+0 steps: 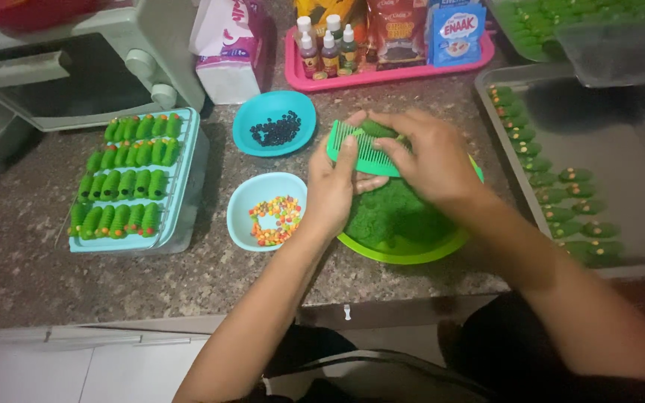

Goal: Shaping green dough into small ridged pastries using hands and a plastic comb

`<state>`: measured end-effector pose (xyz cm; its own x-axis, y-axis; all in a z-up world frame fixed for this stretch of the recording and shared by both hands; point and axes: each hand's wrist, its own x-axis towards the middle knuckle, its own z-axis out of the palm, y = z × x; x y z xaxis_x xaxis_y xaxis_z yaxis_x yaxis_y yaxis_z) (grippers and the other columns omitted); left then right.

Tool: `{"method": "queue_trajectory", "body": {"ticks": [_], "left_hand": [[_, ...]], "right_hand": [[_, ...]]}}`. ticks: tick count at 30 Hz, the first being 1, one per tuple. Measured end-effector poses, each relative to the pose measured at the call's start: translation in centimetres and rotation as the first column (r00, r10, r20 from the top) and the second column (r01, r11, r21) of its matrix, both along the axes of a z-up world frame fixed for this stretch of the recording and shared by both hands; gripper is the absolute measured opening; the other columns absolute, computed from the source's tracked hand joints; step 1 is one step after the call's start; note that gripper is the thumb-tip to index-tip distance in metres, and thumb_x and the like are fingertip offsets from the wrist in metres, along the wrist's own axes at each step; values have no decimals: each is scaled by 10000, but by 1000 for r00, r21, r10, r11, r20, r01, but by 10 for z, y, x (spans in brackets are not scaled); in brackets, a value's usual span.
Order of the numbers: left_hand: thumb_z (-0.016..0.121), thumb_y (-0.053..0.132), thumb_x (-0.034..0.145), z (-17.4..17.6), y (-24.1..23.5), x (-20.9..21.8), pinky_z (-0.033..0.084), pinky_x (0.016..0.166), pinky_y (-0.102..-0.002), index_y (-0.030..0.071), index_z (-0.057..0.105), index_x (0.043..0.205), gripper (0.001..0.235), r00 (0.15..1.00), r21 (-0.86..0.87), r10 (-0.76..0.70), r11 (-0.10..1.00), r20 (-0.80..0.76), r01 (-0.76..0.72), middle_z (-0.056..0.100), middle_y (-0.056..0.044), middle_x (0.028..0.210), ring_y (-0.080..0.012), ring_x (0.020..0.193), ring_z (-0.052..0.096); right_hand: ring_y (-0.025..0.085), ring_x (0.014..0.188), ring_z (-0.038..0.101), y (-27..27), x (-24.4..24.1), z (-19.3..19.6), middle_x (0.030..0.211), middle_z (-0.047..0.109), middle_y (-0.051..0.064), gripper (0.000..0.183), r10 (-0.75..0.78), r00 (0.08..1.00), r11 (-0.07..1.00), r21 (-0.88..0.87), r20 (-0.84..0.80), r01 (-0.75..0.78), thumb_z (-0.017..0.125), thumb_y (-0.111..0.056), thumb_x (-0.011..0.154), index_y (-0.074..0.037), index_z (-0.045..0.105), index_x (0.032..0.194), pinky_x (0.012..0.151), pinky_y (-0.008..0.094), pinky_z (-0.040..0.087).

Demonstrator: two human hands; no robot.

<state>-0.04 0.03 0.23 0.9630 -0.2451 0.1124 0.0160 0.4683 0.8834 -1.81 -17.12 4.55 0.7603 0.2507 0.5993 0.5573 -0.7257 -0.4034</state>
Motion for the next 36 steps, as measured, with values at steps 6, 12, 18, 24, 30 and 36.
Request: {"method": "queue_trajectory", "body": {"ticks": [6,12,18,24,30,36], "left_hand": [[477,289,1082,5,-2,-4,683,709,-464,163,511,1481,420,1000,10,-16,1000,-22,16,738,-205,1189,-338,863,758],[503,228,1082,-2,5,2,658,749,-556,145,453,1522,451,993,136,57,988,103,-71,655,-333,1280,-462,958,730],[603,184,1049,13,8,-12,104,1288,-601,66,223,1653,723,829,348,242,822,505,-452,224,-237,1688,-426,1576,199],[225,412,1129,12,1,-16,-3,1337,-534,11,164,1654,663,845,-102,164,986,510,-130,140,-211,1727,-384,1617,72],[262,806,902,24,13,-8,267,1262,-511,56,235,1657,1065,951,-618,-304,738,57,272,233,-211,1714,-369,1593,216],[382,877,894,20,21,0,390,1206,-532,-10,230,1651,1176,859,-704,-492,559,143,438,223,-274,1696,-426,1552,281]], "right_hand": [[339,906,716,1,-6,7,941,758,198,230,-12,986,981,189,-169,44,725,-125,964,-24,761,1168,789,455,524],[407,984,710,-8,1,5,976,746,195,221,-207,972,978,-54,-113,202,715,-189,1005,-69,780,1178,871,514,520],[456,910,666,-8,0,3,943,612,190,245,-192,981,980,-49,-23,190,739,-199,990,-87,785,1204,767,510,521],[396,977,670,33,-27,4,984,639,135,255,-8,996,992,124,92,-4,756,-222,985,-115,771,1215,831,483,530],[253,763,604,61,-26,-16,933,595,47,416,20,957,971,-233,290,50,624,-470,1009,-160,744,1258,716,396,498],[357,804,596,35,-26,9,964,556,109,575,111,971,954,-295,210,-45,556,-467,1021,-161,584,1507,708,468,511]]}}
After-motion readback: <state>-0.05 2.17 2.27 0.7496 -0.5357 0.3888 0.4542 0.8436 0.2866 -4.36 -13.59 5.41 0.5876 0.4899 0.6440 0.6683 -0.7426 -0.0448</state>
